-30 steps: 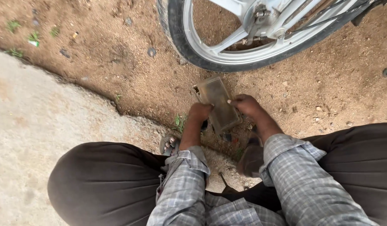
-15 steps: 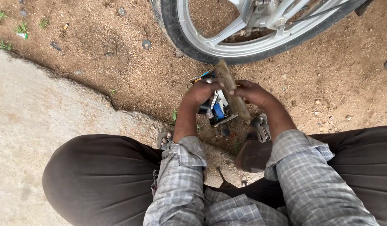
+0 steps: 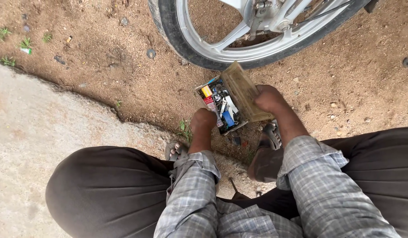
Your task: Replacing or repairing a tire valve core on a motorcycle wheel.
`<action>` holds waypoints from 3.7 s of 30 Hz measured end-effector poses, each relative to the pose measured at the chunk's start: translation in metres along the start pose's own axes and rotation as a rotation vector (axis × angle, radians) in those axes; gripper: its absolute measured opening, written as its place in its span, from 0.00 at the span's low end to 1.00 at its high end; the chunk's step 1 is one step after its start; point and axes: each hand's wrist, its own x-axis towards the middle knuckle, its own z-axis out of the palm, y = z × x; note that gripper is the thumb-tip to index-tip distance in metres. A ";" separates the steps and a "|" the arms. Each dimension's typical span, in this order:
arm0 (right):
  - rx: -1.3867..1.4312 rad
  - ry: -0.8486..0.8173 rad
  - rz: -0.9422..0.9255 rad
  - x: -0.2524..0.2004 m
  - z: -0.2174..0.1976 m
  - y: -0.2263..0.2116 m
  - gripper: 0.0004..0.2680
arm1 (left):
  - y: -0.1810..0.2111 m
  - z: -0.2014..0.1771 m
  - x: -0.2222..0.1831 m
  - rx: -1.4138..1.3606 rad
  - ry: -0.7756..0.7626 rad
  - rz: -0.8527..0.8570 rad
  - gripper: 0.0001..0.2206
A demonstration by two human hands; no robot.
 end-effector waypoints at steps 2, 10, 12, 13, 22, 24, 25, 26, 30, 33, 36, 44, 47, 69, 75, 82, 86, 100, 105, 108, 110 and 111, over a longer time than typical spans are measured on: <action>-0.022 0.008 -0.026 -0.017 -0.009 -0.021 0.14 | 0.003 0.005 0.000 -0.047 -0.010 -0.036 0.18; -0.370 0.433 -0.350 -0.005 0.000 -0.038 0.09 | -0.018 0.127 0.085 0.293 -0.299 0.442 0.17; -0.435 0.611 -0.398 0.007 0.003 -0.024 0.07 | -0.021 0.143 0.101 0.362 -0.242 0.642 0.15; -0.440 0.611 -0.396 0.016 -0.001 -0.014 0.07 | -0.008 0.103 0.063 0.358 -0.245 0.644 0.15; -0.053 0.877 -0.196 0.012 -0.060 0.013 0.03 | 0.022 -0.054 -0.015 -0.325 0.084 -0.031 0.19; 0.373 0.453 -0.316 0.008 -0.062 0.010 0.05 | 0.021 -0.045 -0.010 -0.230 0.039 0.008 0.22; 0.372 0.453 -0.309 0.006 -0.057 0.005 0.05 | 0.023 -0.040 -0.015 -0.227 0.033 0.006 0.22; 0.333 0.319 -0.230 0.003 -0.052 0.000 0.06 | 0.025 -0.035 -0.021 -0.161 -0.010 0.011 0.23; 0.154 -0.163 -0.048 0.004 -0.024 0.002 0.07 | 0.022 -0.020 -0.032 -0.038 -0.087 -0.071 0.27; 0.060 -0.177 -0.053 0.037 0.019 0.030 0.09 | 0.017 -0.031 -0.039 -0.043 -0.098 -0.144 0.29; -0.105 -0.152 -0.127 0.053 0.055 0.048 0.11 | 0.008 -0.028 -0.034 -0.073 -0.134 -0.173 0.28; -0.207 0.003 -0.095 0.054 0.123 0.055 0.09 | -0.013 -0.002 0.000 -0.052 -0.150 -0.085 0.28; 0.134 0.094 0.089 0.061 0.147 0.074 0.09 | -0.013 -0.005 -0.001 -0.025 -0.175 -0.120 0.29; -0.309 0.222 -0.336 0.030 0.057 0.012 0.03 | -0.029 0.019 0.025 0.033 -0.211 -0.002 0.22; -0.414 -0.147 -0.319 0.026 0.089 0.005 0.09 | -0.028 0.027 0.034 0.088 -0.239 0.015 0.24; -0.546 -0.185 -0.230 0.012 0.108 0.012 0.13 | -0.015 0.002 0.007 -0.012 -0.214 -0.099 0.28; -0.491 -0.154 -0.219 0.020 0.114 0.016 0.13 | -0.012 -0.001 0.006 0.022 -0.226 -0.084 0.28; -0.283 -0.247 -0.207 0.067 0.129 0.046 0.10 | -0.008 -0.007 -0.001 -0.066 -0.220 -0.147 0.28; -0.261 -0.293 -0.228 0.066 0.126 0.042 0.09 | -0.016 0.003 0.008 -0.097 -0.181 -0.112 0.28; -0.336 -0.226 -0.313 0.084 0.142 0.061 0.08 | -0.021 0.014 0.019 -0.095 -0.150 -0.062 0.29; -0.288 -0.215 -0.271 0.065 0.118 0.032 0.08 | -0.008 -0.003 0.005 -0.086 -0.141 -0.066 0.29; -0.234 -0.217 -0.223 0.054 0.107 0.017 0.08 | -0.002 -0.012 -0.003 -0.071 -0.140 -0.081 0.29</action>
